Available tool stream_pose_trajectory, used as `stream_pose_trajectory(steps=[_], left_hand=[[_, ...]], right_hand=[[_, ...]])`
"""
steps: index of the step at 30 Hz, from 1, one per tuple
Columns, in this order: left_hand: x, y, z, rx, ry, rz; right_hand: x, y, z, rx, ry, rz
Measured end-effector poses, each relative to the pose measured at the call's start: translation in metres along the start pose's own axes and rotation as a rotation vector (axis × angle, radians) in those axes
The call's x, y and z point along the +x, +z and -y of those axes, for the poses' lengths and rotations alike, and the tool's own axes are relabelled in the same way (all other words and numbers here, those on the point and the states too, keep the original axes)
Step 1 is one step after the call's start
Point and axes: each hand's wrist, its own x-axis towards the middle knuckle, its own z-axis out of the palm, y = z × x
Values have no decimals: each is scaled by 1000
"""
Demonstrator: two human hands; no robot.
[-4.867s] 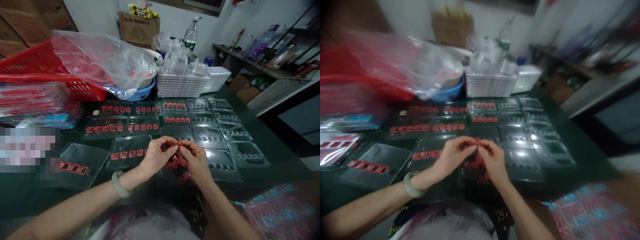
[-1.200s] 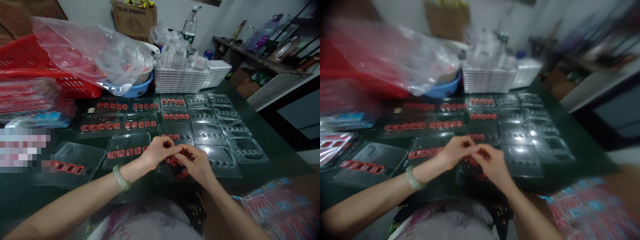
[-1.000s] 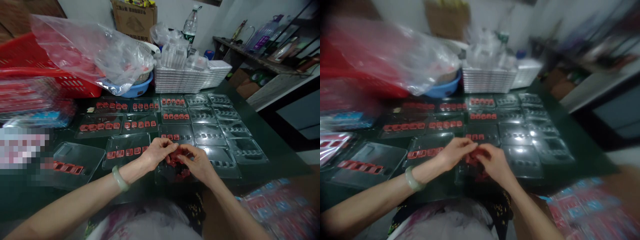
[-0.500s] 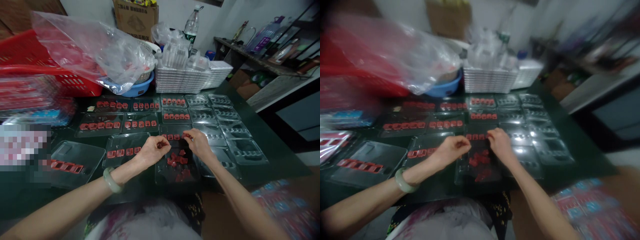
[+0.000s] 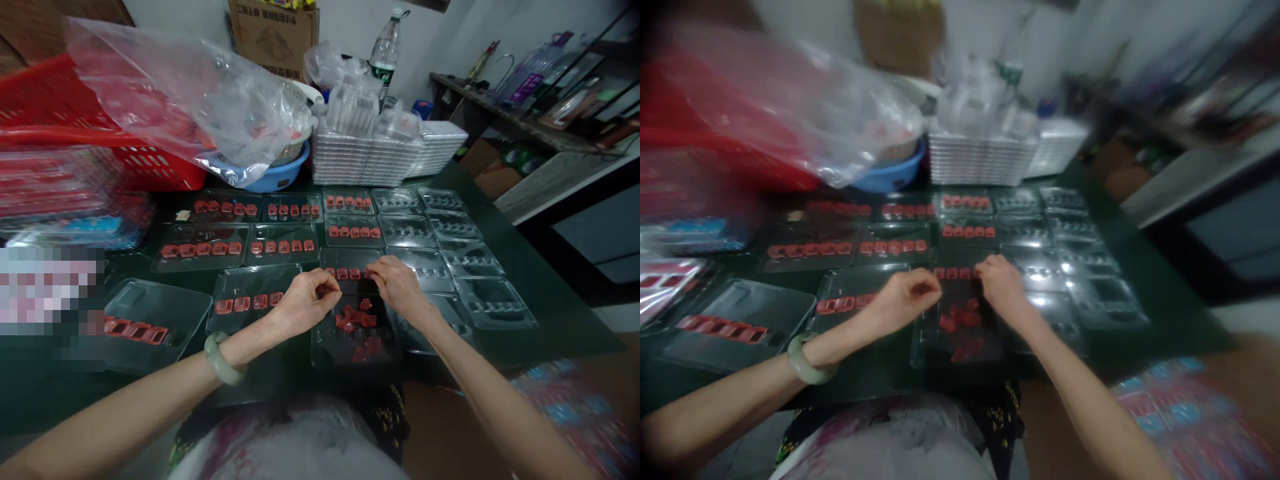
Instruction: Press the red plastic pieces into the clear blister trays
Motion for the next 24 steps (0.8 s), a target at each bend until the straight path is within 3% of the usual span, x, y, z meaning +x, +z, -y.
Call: stream_pose_trajectory(steps=[5,12,20,24], left_hand=[[0,1,0,84,50,54],[-4,10,7,405,175,272],[6,20,-4,795,278,430],[7,19,-6,799,224,424]], right_hand=[[3,1,1,-82,-55,77],[-2,0,10,-191,-79,52],[-27,-6,14,65,39,-107],[-41,-7,18,304,86,-164]])
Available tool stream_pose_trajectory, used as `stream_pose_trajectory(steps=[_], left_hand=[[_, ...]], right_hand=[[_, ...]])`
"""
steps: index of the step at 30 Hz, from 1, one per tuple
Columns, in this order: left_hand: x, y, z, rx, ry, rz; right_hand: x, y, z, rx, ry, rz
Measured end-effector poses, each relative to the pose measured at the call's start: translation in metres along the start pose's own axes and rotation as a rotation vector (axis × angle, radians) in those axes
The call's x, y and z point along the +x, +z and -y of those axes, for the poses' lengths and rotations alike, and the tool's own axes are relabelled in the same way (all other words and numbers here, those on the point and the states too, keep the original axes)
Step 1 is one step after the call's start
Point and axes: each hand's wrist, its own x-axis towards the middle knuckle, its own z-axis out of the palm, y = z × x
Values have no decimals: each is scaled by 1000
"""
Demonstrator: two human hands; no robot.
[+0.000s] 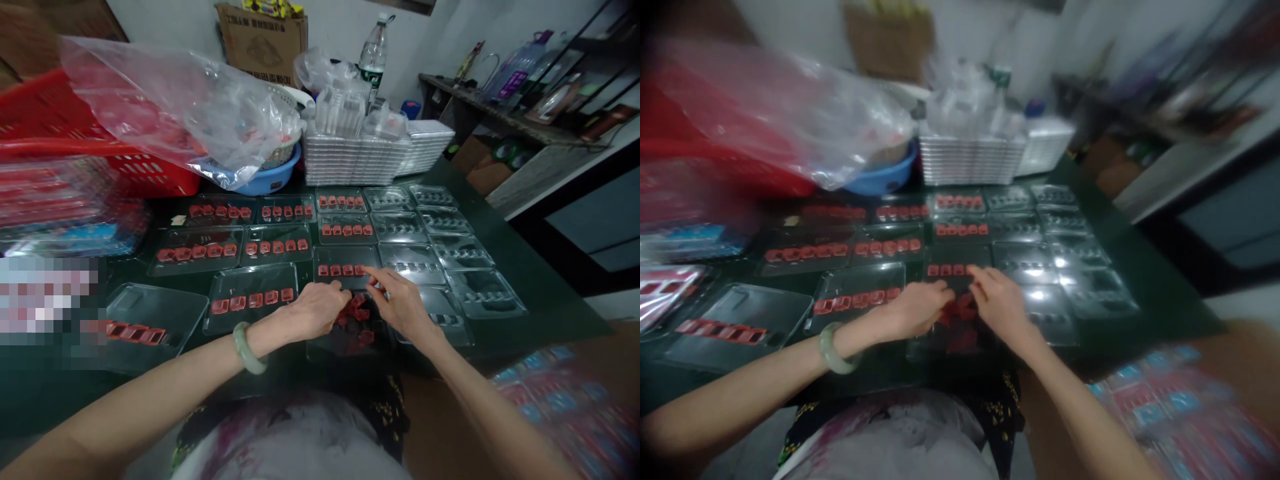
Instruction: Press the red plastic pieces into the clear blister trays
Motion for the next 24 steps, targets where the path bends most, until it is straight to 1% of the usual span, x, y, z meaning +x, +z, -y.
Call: stream_pose_trajectory(steps=[1,3,5,7,9,10,12,14,17,21,24], left_hand=[[-1,-1,1,-41,-16,-18],[-5,-3,2,-156,-50,-96],[-7,-7,3,-370,-97,-170],[-8,-9,3,-722,-154,-160],[-7,-11,3,-1112,-199,-97],[-6,-11,3,-1269,-216,-77],[-4,-9,2,-1477,-236,-86],[-3,-8,1,-1579,-228,-110],[-2,-6,1,-1645,-196,-110],[-2,-7,2,-1632,-172,-130],[-2,-9,2,-1587,-168,-177]], right_hand=[[-3,0,1,69,15,-10],[-9,1,4,214,48,-13],[-14,4,9,368,97,-2],[-17,8,16,523,163,13],[-19,11,24,684,229,26],[-18,12,27,764,260,30],[-17,12,33,908,317,22],[-15,10,37,1015,360,18],[-13,7,40,1143,382,20],[-12,10,39,1278,392,20],[-11,15,37,1284,401,4]])
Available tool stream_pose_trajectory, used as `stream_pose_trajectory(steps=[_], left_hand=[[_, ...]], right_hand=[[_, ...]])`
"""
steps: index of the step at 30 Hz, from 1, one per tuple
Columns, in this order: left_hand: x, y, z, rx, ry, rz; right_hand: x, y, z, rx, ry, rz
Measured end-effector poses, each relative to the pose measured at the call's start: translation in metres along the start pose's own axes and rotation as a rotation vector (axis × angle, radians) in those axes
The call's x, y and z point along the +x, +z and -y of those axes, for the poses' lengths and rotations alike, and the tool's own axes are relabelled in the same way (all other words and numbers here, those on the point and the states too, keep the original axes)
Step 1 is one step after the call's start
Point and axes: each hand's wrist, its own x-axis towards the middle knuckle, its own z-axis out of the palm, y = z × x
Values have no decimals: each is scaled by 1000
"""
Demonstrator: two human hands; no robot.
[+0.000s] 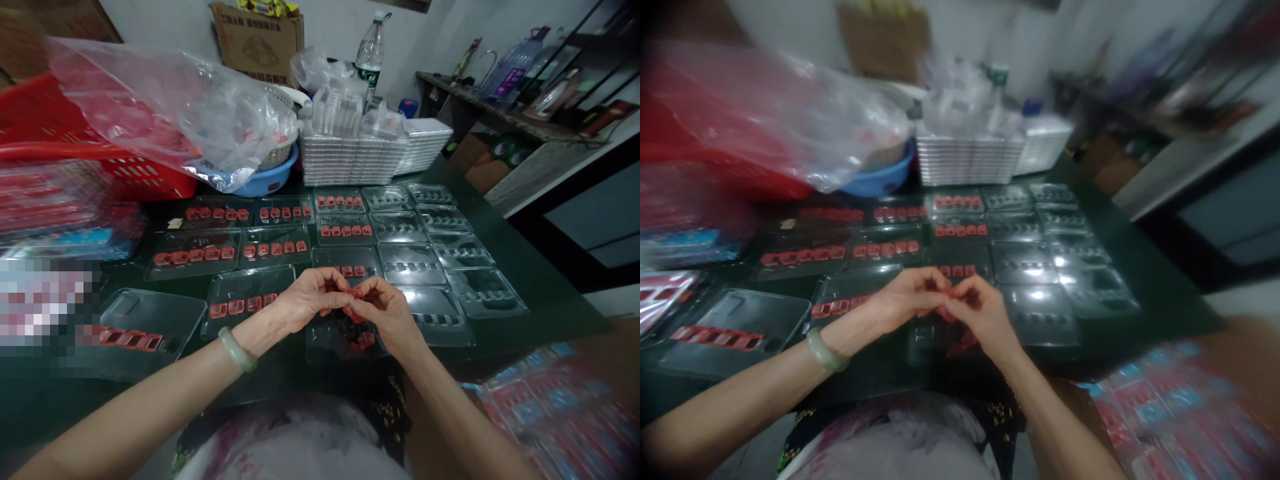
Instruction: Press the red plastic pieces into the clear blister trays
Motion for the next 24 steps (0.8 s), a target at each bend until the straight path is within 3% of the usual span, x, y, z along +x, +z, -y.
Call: stream_pose_trajectory(steps=[4,7,11,16,19,21,24], left_hand=[[0,0,-3,11,14,-39],[-1,-1,-6,-66,36,2],[0,-6,-7,-130,12,7],[9,-17,-5,-353,-52,-208],[11,-17,-2,-479,-93,-263],[11,-12,-1,-497,-143,-269],[9,2,-1,-497,-211,-262]], right_hand=[[5,0,-4,-26,-13,-7],[8,1,-5,-66,-8,8],[11,-1,-8,-232,-31,36],[10,1,-14,-777,-263,20],[6,4,-12,-1041,-438,-87],[3,6,-9,-1067,-512,-182],[-1,7,-4,-980,-544,-198]])
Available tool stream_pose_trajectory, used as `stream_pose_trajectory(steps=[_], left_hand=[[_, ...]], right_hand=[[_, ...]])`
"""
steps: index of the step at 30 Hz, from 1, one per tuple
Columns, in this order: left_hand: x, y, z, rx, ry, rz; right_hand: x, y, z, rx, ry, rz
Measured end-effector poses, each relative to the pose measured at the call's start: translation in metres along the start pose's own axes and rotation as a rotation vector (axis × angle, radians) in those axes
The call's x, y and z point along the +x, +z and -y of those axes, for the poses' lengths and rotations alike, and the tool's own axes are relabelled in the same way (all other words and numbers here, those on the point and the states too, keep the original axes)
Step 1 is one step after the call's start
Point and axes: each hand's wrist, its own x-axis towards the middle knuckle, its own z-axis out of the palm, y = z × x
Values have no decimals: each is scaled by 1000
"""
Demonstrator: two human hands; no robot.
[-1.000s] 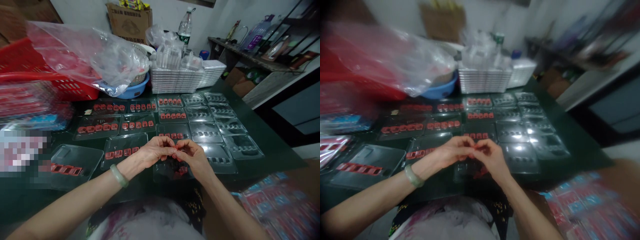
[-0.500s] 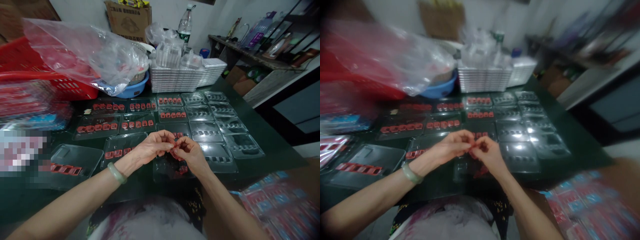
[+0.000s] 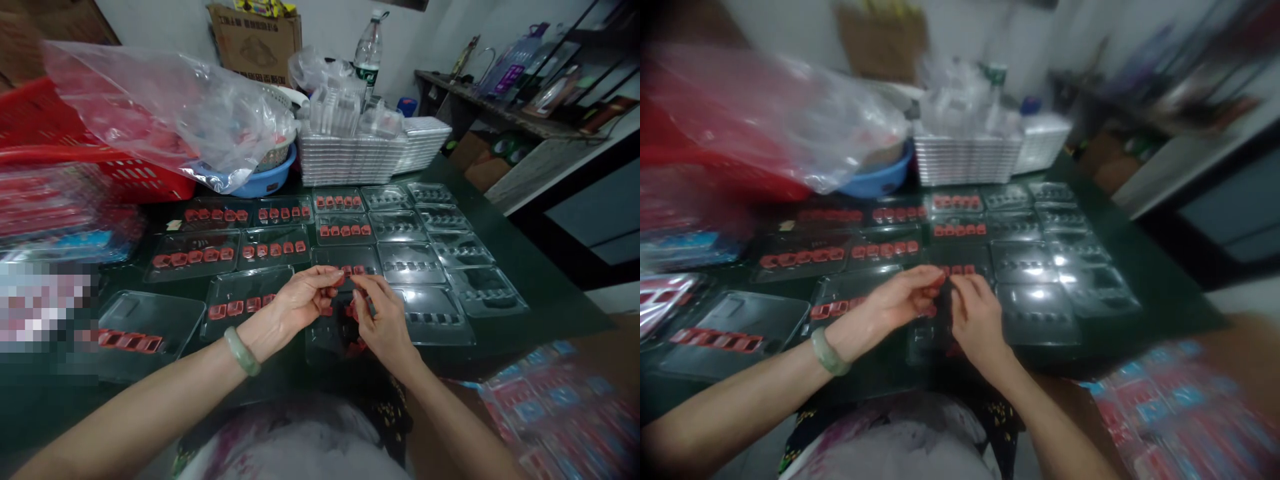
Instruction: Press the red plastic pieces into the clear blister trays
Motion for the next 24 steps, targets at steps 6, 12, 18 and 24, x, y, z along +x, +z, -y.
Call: stream_pose_trajectory(steps=[6,12,18,24], left_hand=[[1,21,12,-43,21,21],[6,29,17,-5,24,52],[13,30,27,34,83,-9],[13,33,25,158,121,62]], right_hand=[[-3,-11,-1,138,40,1],[-4,-22,-10,89,31,34],[-4,-26,-13,99,28,38],[7,-30,-37,85,124,69]])
